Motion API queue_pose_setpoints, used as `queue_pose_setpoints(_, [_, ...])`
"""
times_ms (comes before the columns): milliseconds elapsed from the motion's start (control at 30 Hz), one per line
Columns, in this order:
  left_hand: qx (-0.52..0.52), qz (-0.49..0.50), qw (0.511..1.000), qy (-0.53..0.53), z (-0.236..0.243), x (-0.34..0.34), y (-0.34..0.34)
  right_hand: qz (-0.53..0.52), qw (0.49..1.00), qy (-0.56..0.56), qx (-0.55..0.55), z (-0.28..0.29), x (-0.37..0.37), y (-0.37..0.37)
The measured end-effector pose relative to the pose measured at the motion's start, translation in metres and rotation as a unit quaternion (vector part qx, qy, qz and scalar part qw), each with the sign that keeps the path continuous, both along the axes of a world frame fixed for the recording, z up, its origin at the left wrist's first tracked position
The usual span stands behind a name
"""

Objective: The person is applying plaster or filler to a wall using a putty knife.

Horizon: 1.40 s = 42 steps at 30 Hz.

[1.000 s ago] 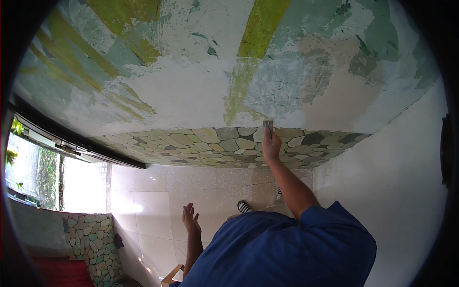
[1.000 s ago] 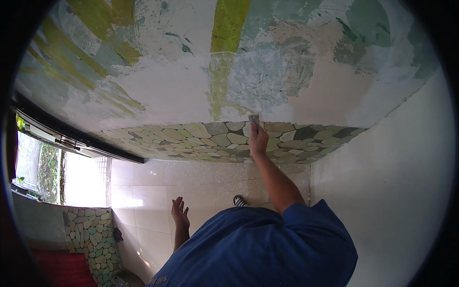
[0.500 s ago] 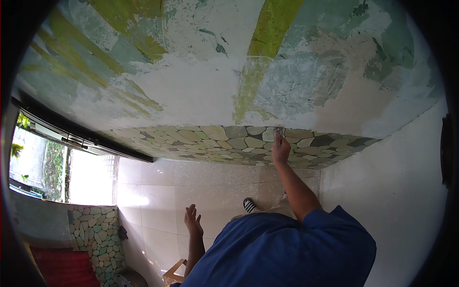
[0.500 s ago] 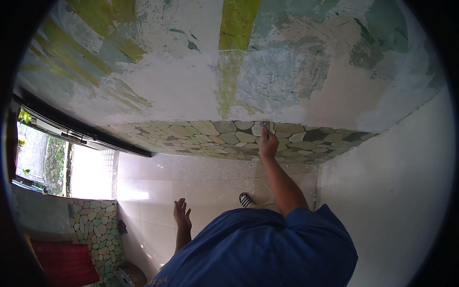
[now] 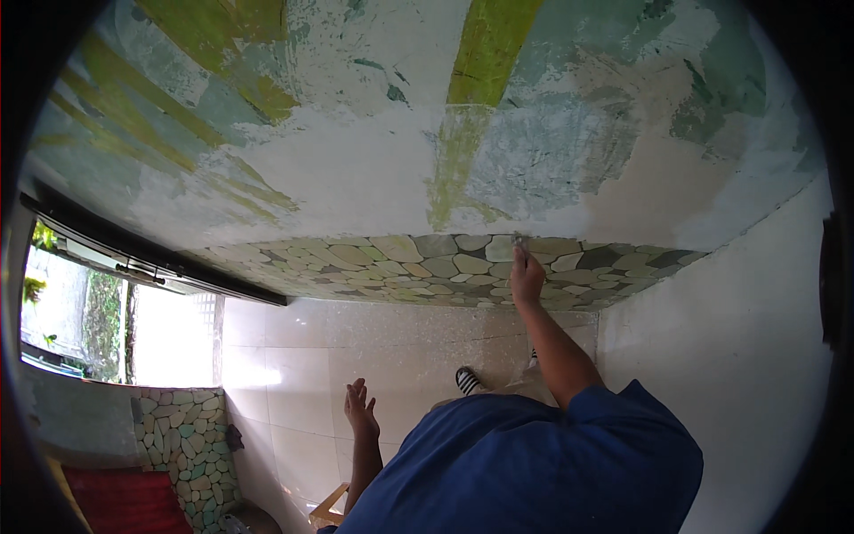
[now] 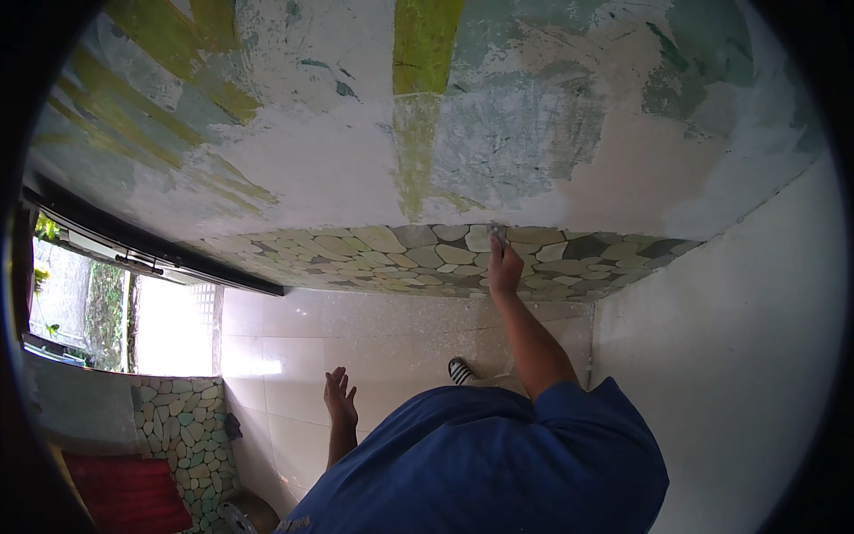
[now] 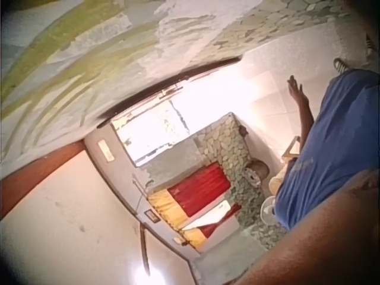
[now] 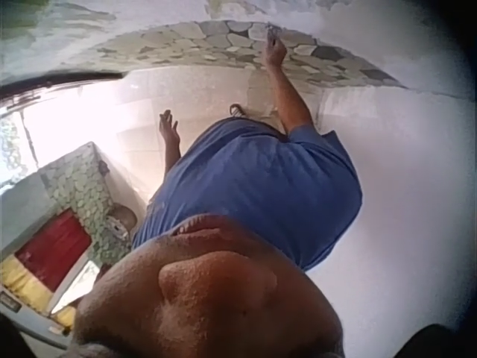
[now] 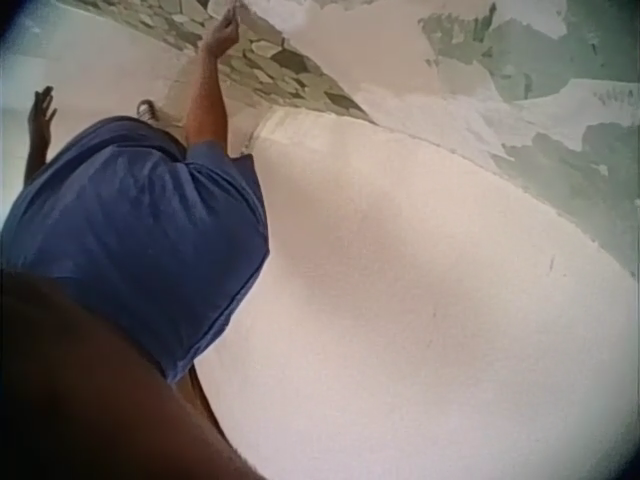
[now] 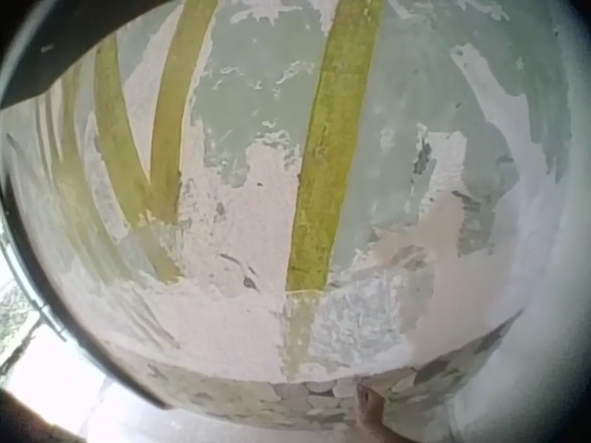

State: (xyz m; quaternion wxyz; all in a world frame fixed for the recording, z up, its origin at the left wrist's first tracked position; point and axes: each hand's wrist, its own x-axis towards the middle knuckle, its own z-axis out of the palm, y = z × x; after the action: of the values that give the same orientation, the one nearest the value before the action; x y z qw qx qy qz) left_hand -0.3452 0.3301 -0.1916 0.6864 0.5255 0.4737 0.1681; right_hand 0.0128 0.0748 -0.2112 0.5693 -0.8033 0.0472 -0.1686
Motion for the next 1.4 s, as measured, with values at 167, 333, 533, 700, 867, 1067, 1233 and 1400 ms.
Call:
queue_pose_setpoints(167, [-0.002,0.008,1.0,-0.004,0.001,0.007,-0.001,0.05,0.994,0.009,-0.094,-0.039,-0.028,-0.007])
queue_pose_setpoints(333, [-0.005,-0.018,1.0,-0.016,-0.003,0.008,-0.004,0.013,1.0,-0.014,-0.021,-0.001,0.021,0.013])
queue_pose_setpoints(533, [0.0,0.014,1.0,-0.008,0.001,-0.001,-0.005,0.029,0.999,0.03,-0.008,-0.015,-0.017,0.0])
queue_pose_setpoints(700, [-0.004,0.027,1.0,-0.003,-0.001,-0.002,-0.007,0.029,0.996,0.019,-0.085,-0.02,-0.006,0.0])
queue_pose_setpoints(867, [-0.01,0.021,1.0,-0.003,-0.004,-0.002,-0.012,0.031,0.999,0.021,-0.024,0.009,0.016,0.011])
queue_pose_setpoints(1067, [-0.007,0.006,1.0,-0.013,-0.004,-0.003,-0.01,0.053,0.993,0.049,-0.093,-0.025,-0.025,-0.01])
queue_pose_setpoints(1233, [-0.009,-0.01,1.0,-0.011,-0.006,-0.01,-0.01,0.033,0.999,-0.04,-0.015,0.032,0.023,0.022])
queue_pose_setpoints(1400, [-0.011,0.015,1.0,-0.016,-0.007,-0.013,-0.009,0.085,0.994,-0.062,-0.004,0.074,0.02,0.047])
